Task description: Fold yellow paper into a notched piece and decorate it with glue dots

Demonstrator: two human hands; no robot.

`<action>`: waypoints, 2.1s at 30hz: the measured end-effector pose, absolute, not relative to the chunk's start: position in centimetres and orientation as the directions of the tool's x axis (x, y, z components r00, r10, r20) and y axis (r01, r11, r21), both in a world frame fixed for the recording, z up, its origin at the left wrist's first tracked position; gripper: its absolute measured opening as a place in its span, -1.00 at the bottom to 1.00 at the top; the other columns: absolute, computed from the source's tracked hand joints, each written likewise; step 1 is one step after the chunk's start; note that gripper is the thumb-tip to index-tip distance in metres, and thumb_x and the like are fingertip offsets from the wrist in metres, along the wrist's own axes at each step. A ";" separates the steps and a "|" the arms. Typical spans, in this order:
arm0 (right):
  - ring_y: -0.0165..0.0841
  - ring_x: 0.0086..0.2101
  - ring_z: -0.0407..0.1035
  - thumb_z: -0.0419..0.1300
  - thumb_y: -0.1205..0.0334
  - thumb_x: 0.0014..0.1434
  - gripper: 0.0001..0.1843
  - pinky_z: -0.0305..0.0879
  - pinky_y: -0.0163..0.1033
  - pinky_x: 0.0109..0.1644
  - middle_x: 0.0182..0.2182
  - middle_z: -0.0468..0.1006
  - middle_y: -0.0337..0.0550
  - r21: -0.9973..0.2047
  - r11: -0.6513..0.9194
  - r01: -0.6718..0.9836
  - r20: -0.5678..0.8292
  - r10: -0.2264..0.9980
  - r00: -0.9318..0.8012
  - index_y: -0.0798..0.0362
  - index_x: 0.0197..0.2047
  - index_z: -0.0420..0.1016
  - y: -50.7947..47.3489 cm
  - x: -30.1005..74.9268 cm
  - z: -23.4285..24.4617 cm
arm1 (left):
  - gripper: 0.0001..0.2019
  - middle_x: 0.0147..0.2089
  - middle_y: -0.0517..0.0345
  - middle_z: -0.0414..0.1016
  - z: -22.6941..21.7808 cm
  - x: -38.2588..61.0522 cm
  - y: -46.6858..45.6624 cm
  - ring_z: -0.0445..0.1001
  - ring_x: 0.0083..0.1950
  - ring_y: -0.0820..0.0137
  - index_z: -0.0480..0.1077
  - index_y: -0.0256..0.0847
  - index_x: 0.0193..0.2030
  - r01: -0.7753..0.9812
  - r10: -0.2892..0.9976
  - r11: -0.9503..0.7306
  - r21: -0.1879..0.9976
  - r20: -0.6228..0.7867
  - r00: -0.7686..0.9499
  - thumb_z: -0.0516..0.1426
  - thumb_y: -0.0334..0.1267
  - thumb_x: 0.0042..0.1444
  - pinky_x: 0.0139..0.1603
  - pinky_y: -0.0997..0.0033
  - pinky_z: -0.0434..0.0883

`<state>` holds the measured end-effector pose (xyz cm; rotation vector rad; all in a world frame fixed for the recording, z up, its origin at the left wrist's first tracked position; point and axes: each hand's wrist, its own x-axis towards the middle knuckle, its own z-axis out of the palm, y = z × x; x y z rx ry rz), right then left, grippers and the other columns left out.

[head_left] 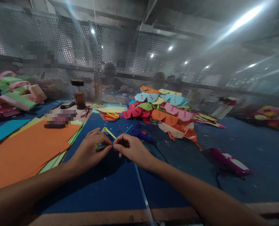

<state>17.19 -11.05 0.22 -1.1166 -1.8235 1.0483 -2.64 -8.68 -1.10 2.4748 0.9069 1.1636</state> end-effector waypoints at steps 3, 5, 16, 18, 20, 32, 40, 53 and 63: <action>-0.49 -0.50 0.38 0.22 0.31 0.22 -0.97 0.28 -0.38 -0.40 -0.45 0.48 -0.32 -0.868 0.342 0.360 0.215 0.912 -0.349 0.06 -0.23 0.46 -11.3 17.2 0.3 | -0.90 -0.34 0.26 0.55 -1.1 -2.7 -8.7 0.51 -0.21 0.36 0.45 -0.11 -0.34 0.418 0.628 -0.778 0.469 0.609 0.485 0.15 -0.32 0.20 0.33 -0.03 0.16; -0.47 -0.46 0.39 0.21 0.34 0.23 -0.97 0.29 -0.37 -0.36 -0.45 0.48 -0.32 -0.821 0.403 0.404 0.267 0.897 -0.352 0.06 -0.24 0.46 -11.4 17.2 0.3 | -0.90 -0.34 0.26 0.55 -1.1 -2.7 -8.7 0.51 -0.20 0.35 0.45 -0.11 -0.34 0.413 0.623 -0.782 0.467 0.612 0.488 0.14 -0.33 0.20 0.32 -0.04 0.17; -0.38 -0.29 0.43 0.19 0.37 0.26 -0.94 0.36 -0.28 -0.17 -0.25 0.51 -0.18 -0.499 0.669 0.551 0.507 0.741 -0.440 0.04 -0.18 0.44 -11.5 17.5 -0.5 | -0.90 -0.35 0.27 0.54 -1.2 -2.7 -8.7 0.51 -0.21 0.35 0.41 -0.11 -0.37 0.438 0.601 -0.796 0.418 0.640 0.479 0.14 -0.35 0.17 0.30 -0.04 0.20; -0.36 -0.24 0.42 0.18 0.37 0.26 -0.94 0.36 -0.26 -0.14 -0.26 0.50 -0.16 -0.435 0.705 0.560 0.542 0.702 -0.462 0.04 -0.20 0.43 -11.4 17.6 -0.5 | -0.90 -0.35 0.27 0.54 -1.3 -2.7 -8.7 0.51 -0.20 0.35 0.40 -0.11 -0.37 0.443 0.594 -0.799 0.407 0.647 0.478 0.14 -0.35 0.17 0.30 -0.03 0.20; -0.35 -0.25 0.41 0.18 0.38 0.26 -0.94 0.36 -0.26 -0.14 -0.28 0.50 -0.16 -0.394 0.718 0.573 0.560 0.682 -0.470 0.04 -0.22 0.43 -11.4 17.6 -0.5 | -0.90 -0.34 0.26 0.54 -1.4 -2.7 -8.6 0.51 -0.20 0.35 0.41 -0.11 -0.36 0.447 0.590 -0.801 0.398 0.649 0.480 0.14 -0.36 0.17 0.30 -0.02 0.20; -0.36 -0.25 0.44 0.17 0.39 0.27 -0.89 0.34 -0.28 -0.15 -0.26 0.53 -0.17 -0.385 0.729 0.566 0.597 0.664 -0.450 0.02 -0.15 0.41 -11.3 17.5 -0.7 | -0.91 -0.35 0.28 0.55 -1.1 -2.7 -8.6 0.50 -0.19 0.34 0.42 -0.11 -0.36 0.412 0.656 -0.755 0.511 0.597 0.462 0.14 -0.29 0.18 0.35 -0.04 0.17; -0.33 -0.20 0.44 0.18 0.38 0.29 -0.93 0.34 -0.23 -0.08 -0.27 0.54 -0.16 -0.349 0.741 0.573 0.630 0.639 -0.442 0.03 -0.19 0.44 -11.1 17.6 -0.6 | -0.90 -0.34 0.26 0.57 -1.2 -2.7 -8.7 0.51 -0.19 0.34 0.46 -0.09 -0.35 0.387 0.671 -0.742 0.548 0.591 0.449 0.16 -0.26 0.20 0.33 -0.08 0.18; -0.23 -0.12 0.37 0.29 0.25 0.26 -0.90 0.17 -0.13 -0.05 -0.20 0.53 -0.12 -0.150 0.673 0.724 0.624 0.633 -0.459 0.02 -0.14 0.52 -11.5 17.8 -0.2 | -0.89 -0.30 0.21 0.60 -1.4 -2.7 -8.6 0.55 -0.18 0.33 0.51 -0.09 -0.36 0.355 0.714 -0.698 0.621 0.567 0.412 0.18 -0.29 0.18 0.08 0.13 0.43; -0.27 -0.18 0.39 0.31 0.26 0.24 -0.91 0.14 -0.15 -0.09 -0.25 0.56 -0.14 -0.141 0.676 0.723 0.646 0.616 -0.450 0.03 -0.16 0.55 -11.3 17.8 -0.4 | -0.92 -0.26 0.20 0.60 -1.6 -2.7 -8.6 0.54 -0.13 0.30 0.53 -0.08 -0.31 0.380 0.698 -0.715 0.586 0.584 0.414 0.19 -0.28 0.17 0.22 0.00 0.32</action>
